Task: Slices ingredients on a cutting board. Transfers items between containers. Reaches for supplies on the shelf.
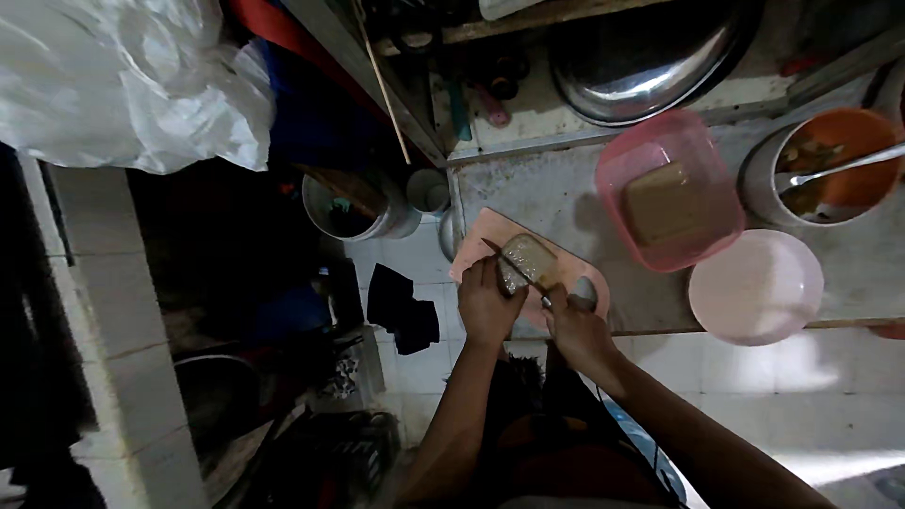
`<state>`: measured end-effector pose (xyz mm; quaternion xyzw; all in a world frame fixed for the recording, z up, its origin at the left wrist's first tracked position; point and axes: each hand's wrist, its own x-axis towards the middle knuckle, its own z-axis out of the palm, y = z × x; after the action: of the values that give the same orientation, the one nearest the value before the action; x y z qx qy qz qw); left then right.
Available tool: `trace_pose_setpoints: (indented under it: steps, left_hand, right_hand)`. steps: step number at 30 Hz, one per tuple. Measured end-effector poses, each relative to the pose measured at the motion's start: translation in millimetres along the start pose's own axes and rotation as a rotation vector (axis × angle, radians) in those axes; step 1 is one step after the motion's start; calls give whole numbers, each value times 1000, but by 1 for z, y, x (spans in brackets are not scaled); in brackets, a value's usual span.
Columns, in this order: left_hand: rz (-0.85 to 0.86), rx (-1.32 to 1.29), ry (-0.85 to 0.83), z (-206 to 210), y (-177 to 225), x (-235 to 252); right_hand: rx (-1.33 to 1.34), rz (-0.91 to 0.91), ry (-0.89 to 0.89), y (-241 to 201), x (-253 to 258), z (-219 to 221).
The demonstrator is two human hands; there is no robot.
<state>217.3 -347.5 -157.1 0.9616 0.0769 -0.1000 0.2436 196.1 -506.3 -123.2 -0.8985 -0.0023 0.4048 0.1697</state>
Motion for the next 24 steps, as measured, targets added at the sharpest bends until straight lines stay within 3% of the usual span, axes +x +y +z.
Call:
trace_pose_setpoints:
  steps: [3, 7, 16, 20, 24]
  left_hand:
    - [24, 27, -14, 1, 1, 0]
    - [15, 15, -54, -3, 0, 3]
    - [-13, 12, -35, 1, 0, 1]
    - [-17, -4, -28, -1, 1, 2]
    - [-8, -3, -41, -1, 0, 0]
  right_hand:
    - [9, -2, 11, 0, 3, 2]
    - [175, -42, -184, 8, 10, -24]
    - [21, -10, 71, 35, -26, 16]
    - [-11, 102, -85, 42, -39, 9]
    - [-31, 134, -113, 66, -69, 9]
